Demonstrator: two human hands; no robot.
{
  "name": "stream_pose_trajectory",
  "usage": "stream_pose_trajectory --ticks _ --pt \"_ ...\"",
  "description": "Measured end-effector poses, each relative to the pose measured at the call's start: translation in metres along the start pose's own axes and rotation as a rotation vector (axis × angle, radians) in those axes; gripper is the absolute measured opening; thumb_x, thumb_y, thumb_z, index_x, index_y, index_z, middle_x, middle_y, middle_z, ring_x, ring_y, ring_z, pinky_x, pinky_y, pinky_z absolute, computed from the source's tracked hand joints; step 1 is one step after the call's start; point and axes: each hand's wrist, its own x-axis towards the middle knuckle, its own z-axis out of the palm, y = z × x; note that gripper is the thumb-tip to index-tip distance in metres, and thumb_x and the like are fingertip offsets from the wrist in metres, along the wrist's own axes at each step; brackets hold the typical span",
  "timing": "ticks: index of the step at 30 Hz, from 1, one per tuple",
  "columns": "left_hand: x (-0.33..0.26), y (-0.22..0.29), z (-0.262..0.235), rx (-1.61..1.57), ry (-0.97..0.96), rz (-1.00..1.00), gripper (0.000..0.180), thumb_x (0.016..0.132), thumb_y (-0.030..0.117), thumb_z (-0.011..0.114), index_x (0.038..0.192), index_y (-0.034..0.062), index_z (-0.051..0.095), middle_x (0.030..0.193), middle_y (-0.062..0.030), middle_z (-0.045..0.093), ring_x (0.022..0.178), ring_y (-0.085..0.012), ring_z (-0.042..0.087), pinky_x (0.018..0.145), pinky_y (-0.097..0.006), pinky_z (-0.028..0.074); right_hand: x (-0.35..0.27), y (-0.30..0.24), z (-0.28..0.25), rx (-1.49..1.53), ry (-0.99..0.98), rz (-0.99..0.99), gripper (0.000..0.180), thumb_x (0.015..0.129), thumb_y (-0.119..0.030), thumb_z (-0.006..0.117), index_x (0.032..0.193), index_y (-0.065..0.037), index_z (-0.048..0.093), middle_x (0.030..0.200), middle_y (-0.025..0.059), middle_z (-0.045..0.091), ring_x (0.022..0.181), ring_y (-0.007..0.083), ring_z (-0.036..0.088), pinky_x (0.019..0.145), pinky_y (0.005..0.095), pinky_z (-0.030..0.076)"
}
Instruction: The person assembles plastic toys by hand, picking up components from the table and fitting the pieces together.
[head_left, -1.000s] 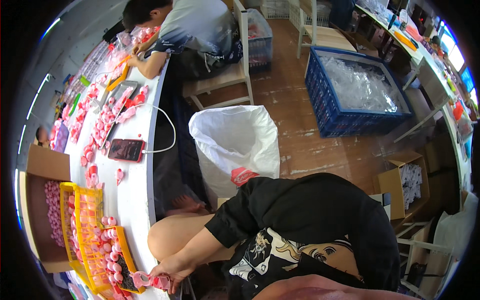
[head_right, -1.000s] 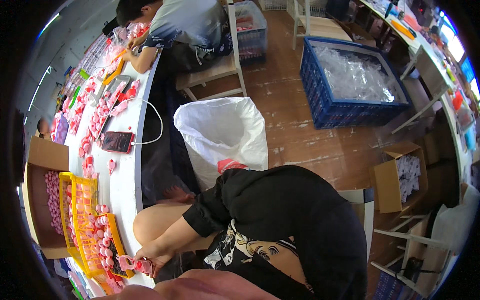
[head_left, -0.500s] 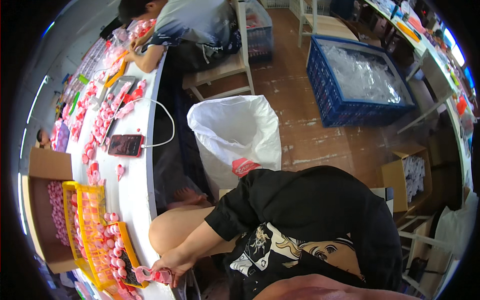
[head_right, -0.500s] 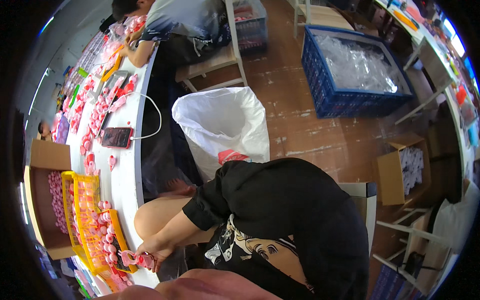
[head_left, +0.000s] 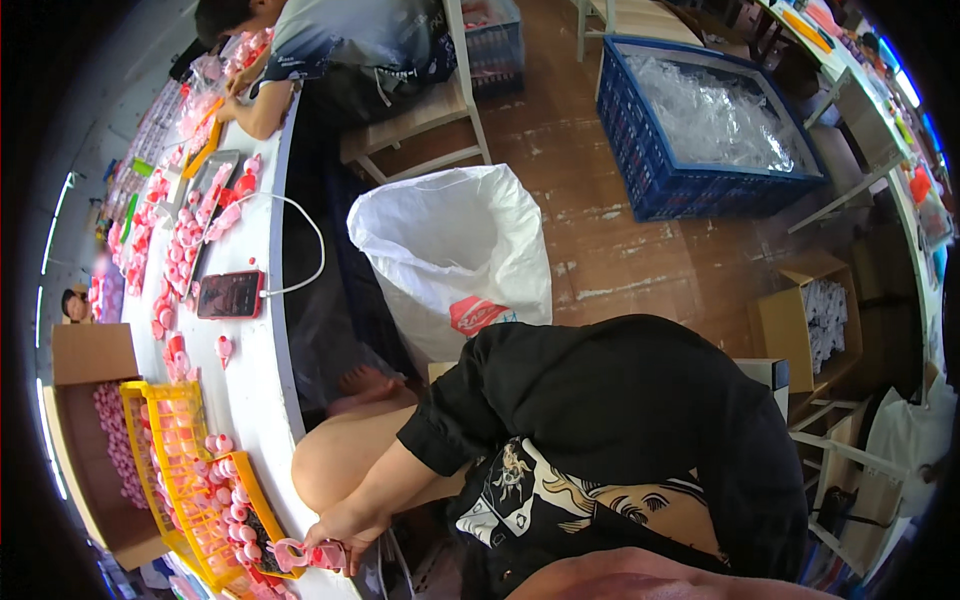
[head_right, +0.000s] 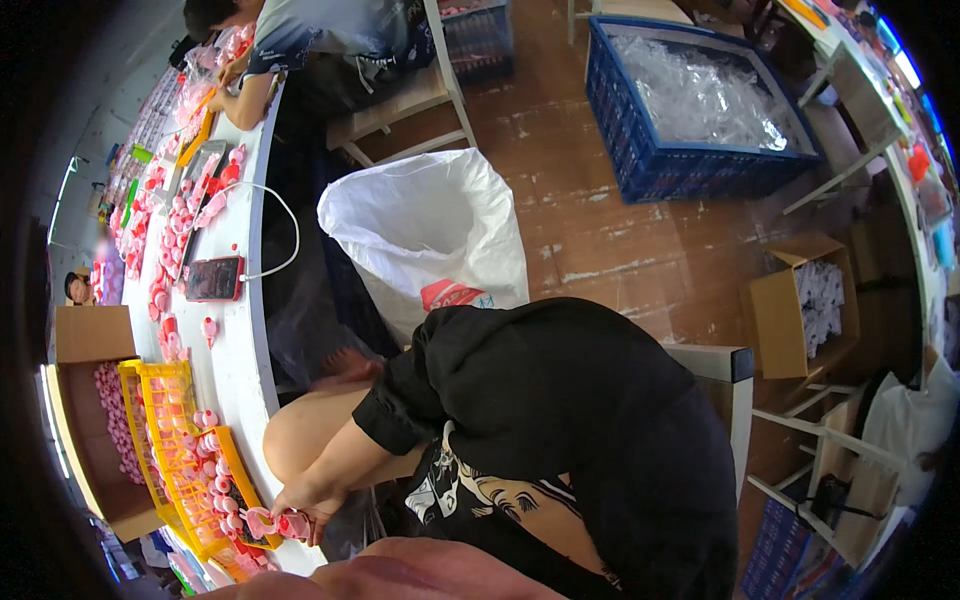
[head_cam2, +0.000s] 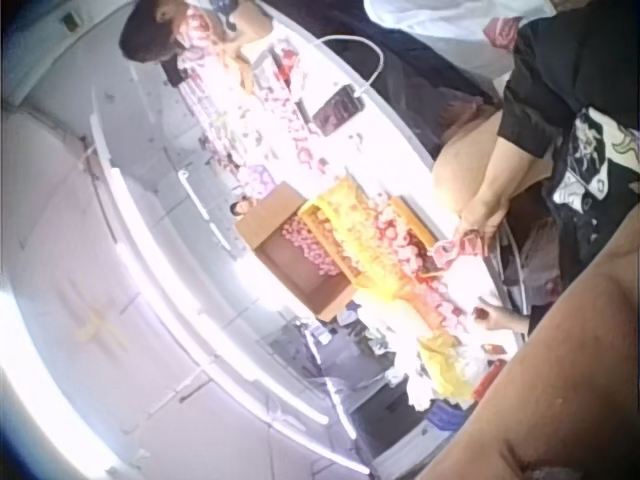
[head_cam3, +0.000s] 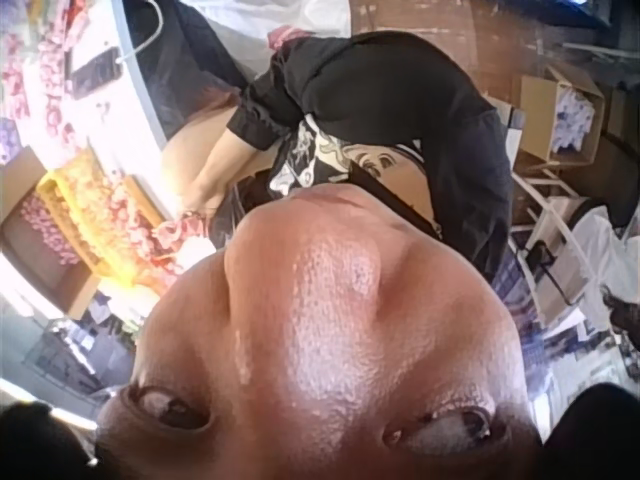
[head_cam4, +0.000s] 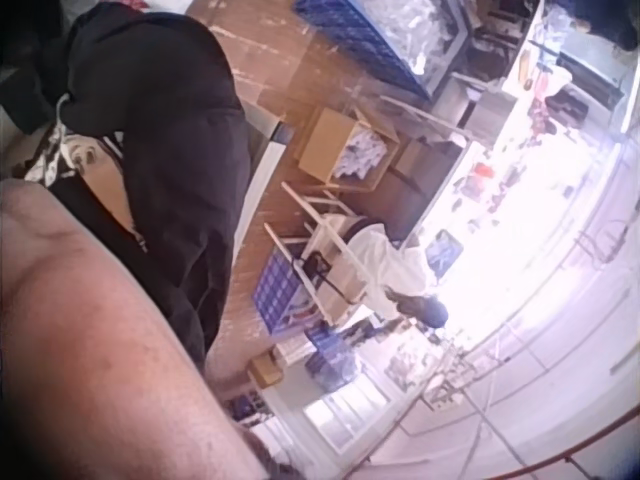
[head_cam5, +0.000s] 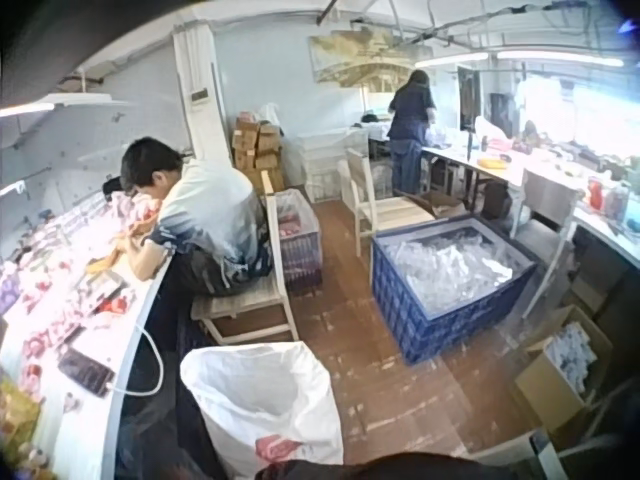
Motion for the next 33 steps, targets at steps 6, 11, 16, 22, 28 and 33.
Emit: stream_pose_trajectory --ticks 6,11,16,22,28,33 --pt "0.022 0.050 0.002 0.127 0.000 -0.179 0.019 0.088 0.010 0.064 0.100 -0.0038 0.058 0.086 -0.0138 0.062 0.074 -0.0166 0.058 0.066 -0.026 0.052 -0.015 -0.013 0.015 0.092 -0.070 -0.044 0.028 0.095 -0.034 0.046 0.102 -0.008 0.054 0.084 0.0066 0.059 0.079 0.0199 0.059 0.077 0.0361 0.051" --pt "0.006 0.058 -0.005 -0.149 0.048 -0.287 0.013 0.090 0.011 0.061 0.098 0.0012 0.059 0.081 -0.0016 0.057 0.072 -0.0107 0.055 0.067 -0.025 0.047 -0.025 -0.014 0.019 0.088 -0.041 0.048 0.042 0.098 -0.035 0.041 0.126 -0.004 0.046 0.110 0.0128 0.060 0.102 0.0257 0.059 0.095 0.0427 0.044" --pt "0.024 0.163 -0.010 -1.204 0.119 -0.325 0.023 0.092 0.013 0.058 0.111 0.0006 0.054 0.111 -0.0187 0.060 0.098 -0.0214 0.062 0.090 -0.033 0.049 -0.054 -0.039 0.037 0.015 0.043 0.076 0.043 0.100 -0.031 0.036 0.125 0.003 0.045 0.112 0.0213 0.058 0.100 0.0273 0.060 0.089 0.0371 0.050" --pt "0.015 0.220 -0.019 -1.371 0.032 -0.267 0.033 0.093 0.012 0.055 0.123 0.0007 0.048 0.124 -0.0273 0.051 0.103 -0.0237 0.060 0.094 -0.034 0.047 -0.046 -0.030 0.040 0.020 0.033 0.089 0.046 0.101 -0.031 0.030 0.129 0.005 0.041 0.121 0.0252 0.054 0.102 0.0263 0.060 0.093 0.0367 0.047" --pt "0.015 0.223 -0.008 -1.202 0.011 -0.239 0.043 0.091 0.017 0.058 0.129 0.0012 0.045 0.129 -0.0250 0.049 0.104 -0.0269 0.061 0.096 -0.039 0.047 -0.044 -0.029 0.033 0.034 -0.022 0.089 0.047 0.101 -0.030 0.030 0.130 0.006 0.039 0.121 0.0266 0.054 0.103 0.0285 0.059 0.093 0.0375 0.046" --pt "0.021 0.239 -0.010 -1.234 -0.195 -0.210 0.036 0.093 0.010 0.053 0.127 0.0008 0.048 0.131 -0.0204 0.048 0.105 -0.0328 0.060 0.092 -0.044 0.049 -0.049 -0.029 0.033 0.031 -0.010 0.099 0.047 0.101 -0.030 0.031 0.130 0.005 0.040 0.119 0.0262 0.055 0.102 0.0297 0.060 0.092 0.0373 0.047"
